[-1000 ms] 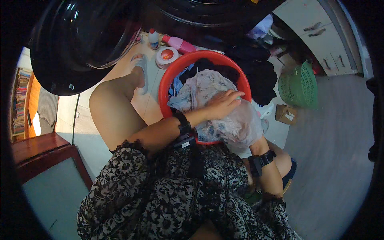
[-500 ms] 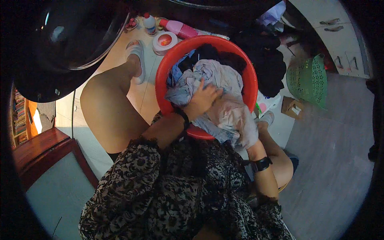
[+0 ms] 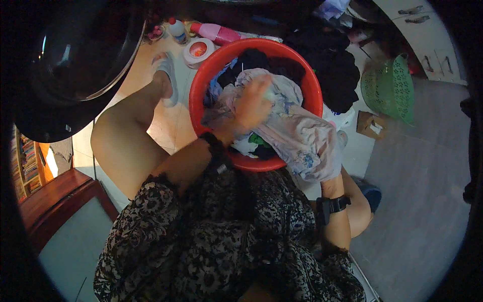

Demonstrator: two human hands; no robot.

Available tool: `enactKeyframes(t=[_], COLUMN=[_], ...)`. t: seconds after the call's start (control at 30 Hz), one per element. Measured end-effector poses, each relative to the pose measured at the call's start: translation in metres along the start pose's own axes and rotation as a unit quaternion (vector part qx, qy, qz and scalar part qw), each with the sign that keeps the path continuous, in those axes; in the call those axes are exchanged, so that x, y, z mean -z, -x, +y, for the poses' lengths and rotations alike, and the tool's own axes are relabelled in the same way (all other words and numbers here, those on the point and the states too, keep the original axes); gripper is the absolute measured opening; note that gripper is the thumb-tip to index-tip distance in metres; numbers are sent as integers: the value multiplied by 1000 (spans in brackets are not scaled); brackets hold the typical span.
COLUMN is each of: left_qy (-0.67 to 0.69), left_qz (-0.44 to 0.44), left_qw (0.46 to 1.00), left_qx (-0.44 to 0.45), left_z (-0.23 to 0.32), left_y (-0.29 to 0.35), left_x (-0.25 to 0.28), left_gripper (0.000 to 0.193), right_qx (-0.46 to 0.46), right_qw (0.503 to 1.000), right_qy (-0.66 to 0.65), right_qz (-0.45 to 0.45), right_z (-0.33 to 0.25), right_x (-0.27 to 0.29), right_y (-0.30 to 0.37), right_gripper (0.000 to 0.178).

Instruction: The person sits on the floor and hand washes clothes in a red basin. They repeatedly submerge, scrub, and wring out a white t-shirt and other garments, then place them back into the basin.

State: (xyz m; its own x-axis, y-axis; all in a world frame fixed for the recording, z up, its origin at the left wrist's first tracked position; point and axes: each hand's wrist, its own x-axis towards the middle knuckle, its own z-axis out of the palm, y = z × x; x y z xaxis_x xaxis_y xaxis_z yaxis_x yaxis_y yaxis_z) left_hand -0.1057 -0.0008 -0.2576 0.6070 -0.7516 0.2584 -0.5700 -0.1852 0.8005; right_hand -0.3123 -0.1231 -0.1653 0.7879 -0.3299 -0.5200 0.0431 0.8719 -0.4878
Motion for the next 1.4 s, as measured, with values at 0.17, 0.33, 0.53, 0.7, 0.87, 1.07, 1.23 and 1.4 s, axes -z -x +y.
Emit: enactKeyframes(t=[0.17,0.33,0.53,0.7,0.87,1.07,1.23,1.4], left_qy=[279,16,16,411,514,466,288,-210], left_qz=[-112,-176,-220,-268,-316,-255,-340,-375], left_qw=[954,984,947,804,716,830,889,894], left_qx=[11,-12,233,337,351,170,103,128], left_z=[67,5,-50,-48,-18,20,0,-18], left_y=[30,50,46,24,0,-33,-25,3], left_x=[-52,-69,-54,-29,22,112,172,124], left_gripper=[58,59,57,42,35,34,28,24], right_qx=[270,202,102,32,-15,38,102,181], right_qw=[555,757,829,834,824,893,938,875], right_qy=[786,621,551,548,557,444,328,445], right_qz=[34,30,-5,-51,-97,-63,-51,-61], right_z=[12,24,24,29,38,24,14,45], right_x=[-6,4,14,33,48,40,31,11], right_y=[0,10,10,11,7,-28,-29,-18], right_gripper=[36,36,37,39,40,41,42,44])
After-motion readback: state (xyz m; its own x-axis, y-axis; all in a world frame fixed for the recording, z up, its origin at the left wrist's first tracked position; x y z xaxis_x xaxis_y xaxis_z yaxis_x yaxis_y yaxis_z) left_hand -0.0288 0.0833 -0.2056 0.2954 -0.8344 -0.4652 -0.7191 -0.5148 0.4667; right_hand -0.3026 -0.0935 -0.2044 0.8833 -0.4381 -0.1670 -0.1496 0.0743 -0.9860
